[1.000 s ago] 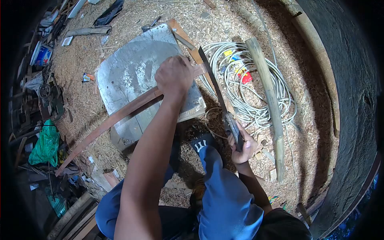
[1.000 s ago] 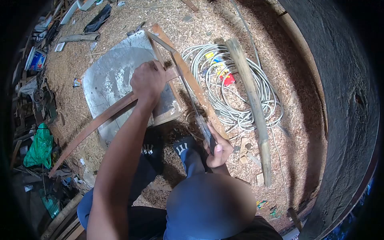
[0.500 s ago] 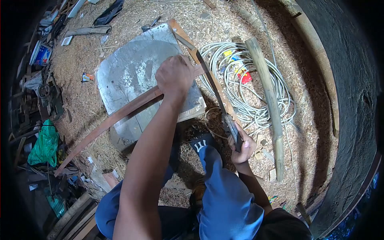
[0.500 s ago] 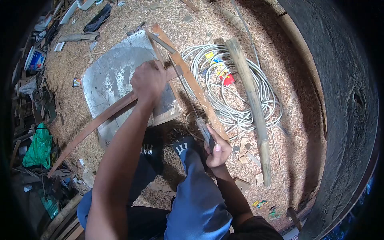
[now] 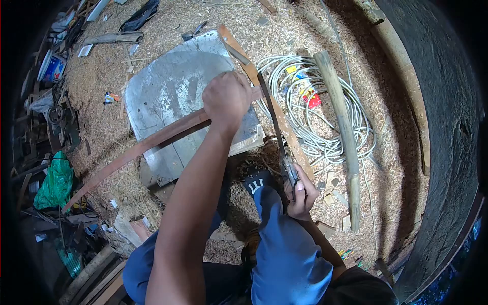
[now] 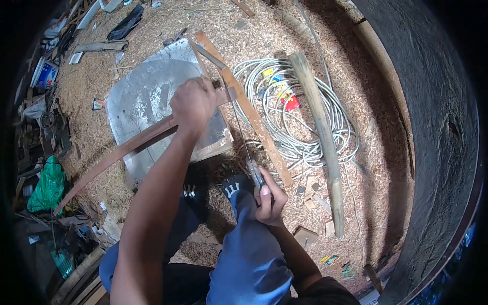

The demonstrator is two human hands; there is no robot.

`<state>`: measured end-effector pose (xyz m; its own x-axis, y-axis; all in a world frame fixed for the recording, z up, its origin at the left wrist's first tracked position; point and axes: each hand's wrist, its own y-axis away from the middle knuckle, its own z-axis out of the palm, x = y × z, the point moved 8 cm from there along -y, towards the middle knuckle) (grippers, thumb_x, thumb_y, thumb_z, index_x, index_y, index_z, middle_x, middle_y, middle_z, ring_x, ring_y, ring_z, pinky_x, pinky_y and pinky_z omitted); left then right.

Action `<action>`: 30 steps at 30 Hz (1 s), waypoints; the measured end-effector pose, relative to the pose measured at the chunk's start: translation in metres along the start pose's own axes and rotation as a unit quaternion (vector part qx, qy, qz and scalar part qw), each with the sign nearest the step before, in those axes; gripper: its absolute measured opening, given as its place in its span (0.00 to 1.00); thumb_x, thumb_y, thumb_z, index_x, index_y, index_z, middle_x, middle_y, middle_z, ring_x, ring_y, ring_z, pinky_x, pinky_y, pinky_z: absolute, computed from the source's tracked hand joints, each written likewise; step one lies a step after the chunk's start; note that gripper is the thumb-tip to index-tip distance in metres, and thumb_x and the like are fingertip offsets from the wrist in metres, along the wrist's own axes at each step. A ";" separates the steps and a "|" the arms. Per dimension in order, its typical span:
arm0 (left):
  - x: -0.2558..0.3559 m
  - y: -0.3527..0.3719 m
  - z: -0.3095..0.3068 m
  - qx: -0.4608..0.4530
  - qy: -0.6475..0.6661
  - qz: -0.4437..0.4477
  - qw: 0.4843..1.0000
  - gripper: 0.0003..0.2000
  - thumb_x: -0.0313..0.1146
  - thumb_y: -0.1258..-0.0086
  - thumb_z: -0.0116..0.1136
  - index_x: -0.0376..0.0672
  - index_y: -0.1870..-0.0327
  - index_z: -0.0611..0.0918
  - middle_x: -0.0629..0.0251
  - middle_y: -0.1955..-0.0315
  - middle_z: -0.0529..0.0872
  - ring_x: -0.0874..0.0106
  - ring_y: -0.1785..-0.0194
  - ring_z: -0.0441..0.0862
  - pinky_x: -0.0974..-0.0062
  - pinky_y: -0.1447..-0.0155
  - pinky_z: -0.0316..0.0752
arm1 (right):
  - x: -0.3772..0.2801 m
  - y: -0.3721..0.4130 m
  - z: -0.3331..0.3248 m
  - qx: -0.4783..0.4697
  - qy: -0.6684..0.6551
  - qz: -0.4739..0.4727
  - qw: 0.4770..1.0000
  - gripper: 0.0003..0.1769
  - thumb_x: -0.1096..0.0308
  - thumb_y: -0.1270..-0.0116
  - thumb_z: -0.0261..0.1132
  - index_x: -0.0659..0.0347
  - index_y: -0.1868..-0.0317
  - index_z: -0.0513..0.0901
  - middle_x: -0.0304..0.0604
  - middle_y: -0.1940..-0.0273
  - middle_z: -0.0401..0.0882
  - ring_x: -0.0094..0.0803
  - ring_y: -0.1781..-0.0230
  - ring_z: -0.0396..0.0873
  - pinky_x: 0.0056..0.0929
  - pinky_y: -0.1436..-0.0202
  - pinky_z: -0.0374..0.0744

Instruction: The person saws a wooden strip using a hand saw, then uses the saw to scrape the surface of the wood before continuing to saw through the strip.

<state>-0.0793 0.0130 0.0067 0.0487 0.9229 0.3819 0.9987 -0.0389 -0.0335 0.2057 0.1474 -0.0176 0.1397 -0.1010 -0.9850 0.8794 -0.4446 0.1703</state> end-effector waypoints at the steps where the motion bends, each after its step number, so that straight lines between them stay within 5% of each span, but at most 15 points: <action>1: -0.001 0.000 0.001 0.000 0.000 -0.001 1.000 0.18 0.42 0.26 0.53 0.40 0.69 0.89 0.44 0.69 0.89 0.44 0.64 0.88 0.50 0.54 0.83 | -0.004 -0.005 0.003 0.002 0.010 -0.011 1.000 0.28 0.62 0.21 0.52 0.75 0.31 0.76 0.31 0.78 0.70 0.15 0.80 0.63 0.20 0.74 0.60; 11: -0.002 -0.003 0.002 0.001 0.001 -0.011 1.000 0.18 0.42 0.26 0.53 0.40 0.69 0.90 0.42 0.71 0.88 0.45 0.65 0.88 0.51 0.54 0.84 | -0.008 0.003 0.000 -0.014 0.027 -0.046 0.998 0.27 0.66 0.20 0.51 0.73 0.27 0.72 0.34 0.70 0.75 0.15 0.78 0.64 0.19 0.74 0.62; 19: -0.003 -0.001 0.004 -0.002 -0.018 -0.001 1.000 0.18 0.42 0.26 0.53 0.40 0.68 0.90 0.43 0.70 0.89 0.45 0.64 0.89 0.51 0.54 0.84 | -0.004 -0.017 0.010 -0.047 0.050 -0.017 0.998 0.32 0.64 0.21 0.49 0.75 0.23 0.66 0.30 0.79 0.67 0.15 0.79 0.63 0.19 0.74 0.62; 29: -0.001 0.000 0.002 -0.002 -0.021 0.001 1.000 0.19 0.43 0.26 0.52 0.40 0.68 0.90 0.44 0.69 0.89 0.44 0.63 0.89 0.50 0.53 0.84 | 0.004 -0.030 0.014 -0.027 0.014 -0.044 0.999 0.30 0.64 0.21 0.49 0.77 0.27 0.71 0.30 0.78 0.70 0.14 0.80 0.62 0.20 0.75 0.59; 30: -0.001 0.000 0.001 0.001 -0.029 -0.003 1.000 0.18 0.43 0.26 0.52 0.40 0.67 0.90 0.44 0.69 0.89 0.44 0.63 0.89 0.50 0.53 0.84 | 0.008 -0.032 0.013 -0.006 0.019 -0.053 0.998 0.31 0.57 0.18 0.51 0.75 0.28 0.73 0.31 0.81 0.67 0.17 0.83 0.60 0.22 0.78 0.59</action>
<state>-0.0795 0.0129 0.0052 0.0420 0.9439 0.3275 0.9989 -0.0329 -0.0335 0.1724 0.1492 -0.0305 0.0618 -0.0203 -0.9979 0.8959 -0.4395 0.0644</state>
